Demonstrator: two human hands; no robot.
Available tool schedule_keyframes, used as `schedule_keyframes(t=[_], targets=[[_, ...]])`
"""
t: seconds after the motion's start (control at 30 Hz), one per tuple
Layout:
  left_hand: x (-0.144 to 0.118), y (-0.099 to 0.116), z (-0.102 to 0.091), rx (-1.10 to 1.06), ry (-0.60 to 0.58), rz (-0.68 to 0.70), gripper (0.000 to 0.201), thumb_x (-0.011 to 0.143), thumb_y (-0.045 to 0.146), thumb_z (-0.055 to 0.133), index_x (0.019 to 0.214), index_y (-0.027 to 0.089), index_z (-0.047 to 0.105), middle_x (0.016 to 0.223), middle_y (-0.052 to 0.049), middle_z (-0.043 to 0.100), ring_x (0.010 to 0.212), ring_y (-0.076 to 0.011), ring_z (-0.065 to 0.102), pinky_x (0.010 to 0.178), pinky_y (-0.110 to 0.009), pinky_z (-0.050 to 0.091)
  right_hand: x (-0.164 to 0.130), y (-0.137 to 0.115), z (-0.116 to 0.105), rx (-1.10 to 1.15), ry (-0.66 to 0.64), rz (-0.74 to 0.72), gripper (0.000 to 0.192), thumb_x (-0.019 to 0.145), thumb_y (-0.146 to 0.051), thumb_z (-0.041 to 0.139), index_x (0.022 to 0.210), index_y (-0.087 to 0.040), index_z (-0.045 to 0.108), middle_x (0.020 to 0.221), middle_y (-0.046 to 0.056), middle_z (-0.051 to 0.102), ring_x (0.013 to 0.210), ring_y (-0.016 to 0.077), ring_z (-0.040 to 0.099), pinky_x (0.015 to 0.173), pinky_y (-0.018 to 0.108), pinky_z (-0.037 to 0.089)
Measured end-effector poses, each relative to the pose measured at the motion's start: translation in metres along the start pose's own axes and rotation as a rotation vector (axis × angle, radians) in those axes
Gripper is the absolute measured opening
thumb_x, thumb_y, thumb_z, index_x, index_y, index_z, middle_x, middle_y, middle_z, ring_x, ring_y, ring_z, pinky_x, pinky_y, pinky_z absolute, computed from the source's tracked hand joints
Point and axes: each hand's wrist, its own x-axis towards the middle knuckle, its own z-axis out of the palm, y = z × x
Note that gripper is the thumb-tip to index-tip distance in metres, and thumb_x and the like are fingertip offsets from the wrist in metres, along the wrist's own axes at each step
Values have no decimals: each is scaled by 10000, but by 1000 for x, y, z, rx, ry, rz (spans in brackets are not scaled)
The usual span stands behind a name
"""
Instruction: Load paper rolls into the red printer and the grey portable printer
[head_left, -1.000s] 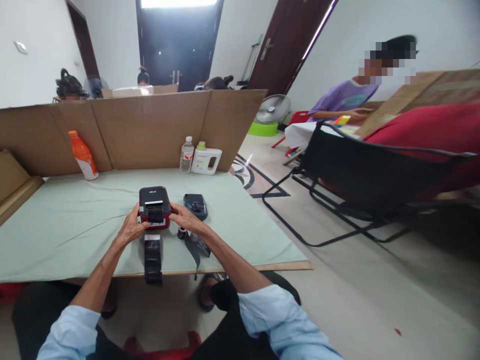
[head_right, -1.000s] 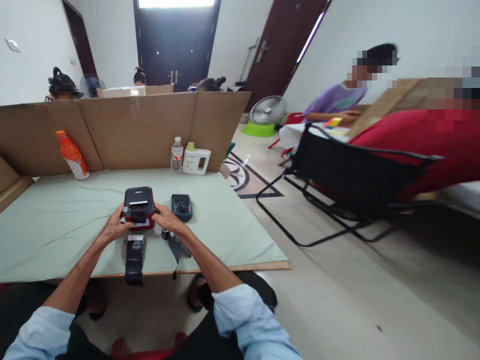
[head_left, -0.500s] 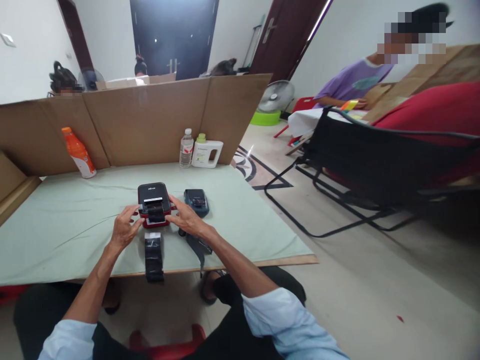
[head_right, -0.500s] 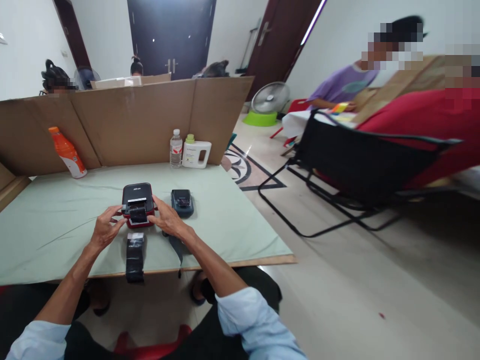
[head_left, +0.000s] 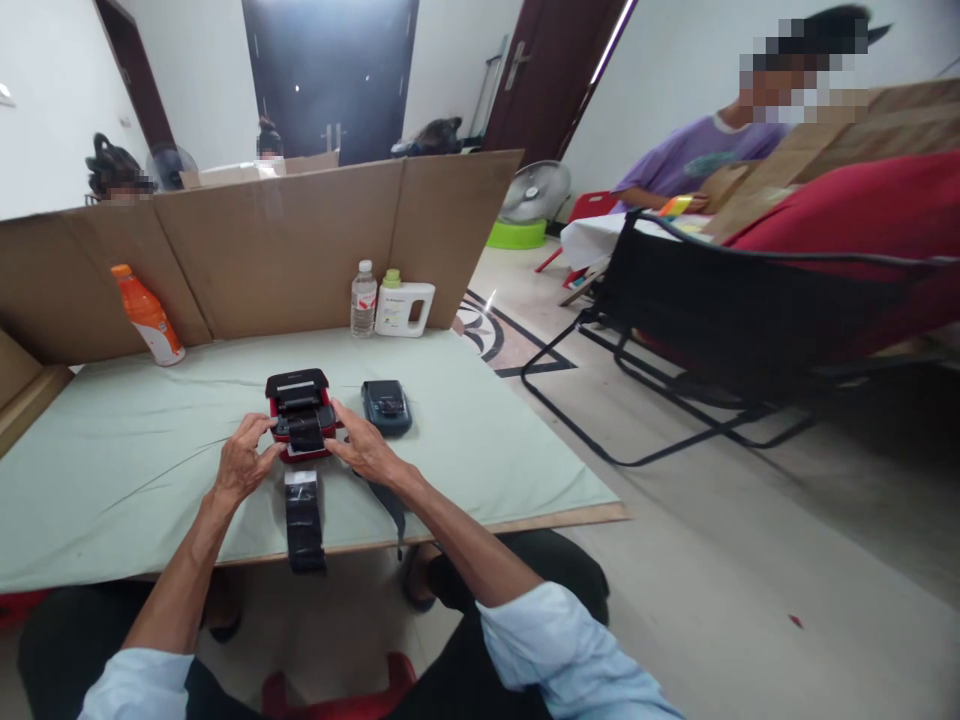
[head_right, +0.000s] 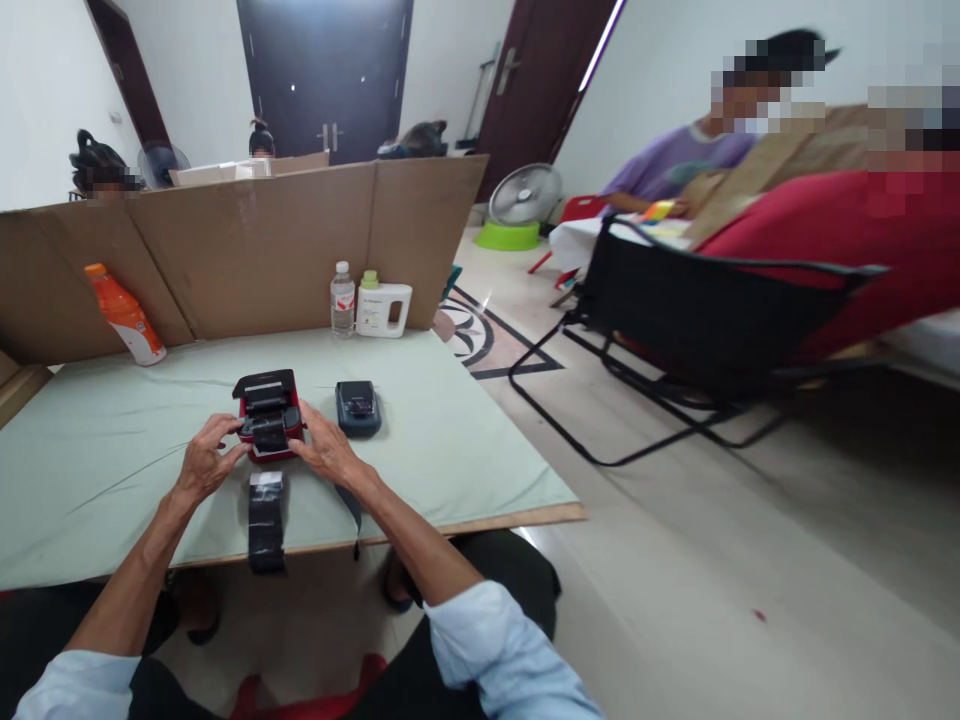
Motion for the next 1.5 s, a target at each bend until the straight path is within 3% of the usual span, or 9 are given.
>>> schedule_keyframes(t=[0.4, 0.6, 0.73, 0.87, 1.03, 1.17, 1.3, 1.4, 1.5], targets=[[11, 10, -13, -37, -38, -2, 286, 873, 278, 688, 1150, 211, 667, 1228, -94, 641, 1031, -231, 669, 677, -306, 610, 1, -12, -9, 52, -33, 13, 717, 914, -203, 621, 1596, -203, 399, 1302, 127, 697, 1086, 256, 672, 981, 422, 549], [24, 5, -18, -49, -74, -4, 219, 923, 339, 647, 1081, 198, 702, 1278, -116, 613, 1092, -253, 666, 758, -353, 627, 7, -4, -5, -137, 6, -75, 791, 878, -159, 659, 1617, -226, 386, 1564, 172, 509, 1416, 304, 511, 1162, 503, 449], [34, 0, -19, -53, -137, 9, 219, 918, 290, 619, 1094, 206, 718, 1318, -115, 613, 1168, -270, 641, 880, -410, 619, 19, -12, -8, -323, -9, -139, 728, 836, -123, 708, 1535, -220, 528, 1618, 181, 433, 1465, 327, 452, 1195, 531, 420], [40, -1, -17, -123, -203, 19, 266, 903, 284, 622, 1136, 216, 730, 1293, -112, 648, 1186, -281, 629, 925, -446, 601, 35, -22, -10, -362, -1, -253, 487, 862, -91, 670, 1322, -244, 715, 1493, 140, 578, 1338, 293, 554, 1142, 502, 470], [51, 1, -14, -209, -207, -77, 327, 830, 345, 708, 1127, 213, 744, 1324, -116, 670, 1205, -306, 627, 894, -439, 591, 69, -36, -16, -269, 71, -182, 210, 957, -164, 594, 965, -198, 801, 1112, 108, 745, 1020, 231, 651, 934, 361, 513], [73, 3, -11, -349, -151, -240, 489, 750, 427, 785, 1169, 178, 738, 1168, -99, 753, 1079, -301, 686, 868, -414, 585, 102, -57, -31, -99, 45, -124, 278, 966, -263, 573, 738, -160, 694, 751, 7, 632, 698, 139, 529, 661, 256, 390], [91, 14, -10, -641, -123, -248, 553, 697, 519, 844, 1078, 128, 755, 1011, -98, 785, 899, -268, 720, 796, -368, 587, 120, -90, -49, 89, 77, -230, 385, 961, -393, 552, 656, -160, 579, 651, -36, 475, 655, 110, 421, 614, 246, 314], [95, 28, -16, -771, -139, -175, 516, 717, 544, 846, 1005, 124, 766, 967, -92, 787, 872, -245, 716, 800, -352, 577, 115, -111, -62, 210, 97, -287, 430, 951, -494, 579, 671, -167, 572, 676, -30, 486, 664, 110, 430, 616, 246, 335], [94, 43, -23, -745, -176, -134, 463, 780, 529, 808, 995, 120, 776, 916, -72, 771, 789, -204, 688, 720, -307, 550, 90, -120, -79, 282, 96, -268, 450, 941, -543, 617, 686, -173, 585, 672, -27, 512, 644, 105, 445, 600, 240, 367]])
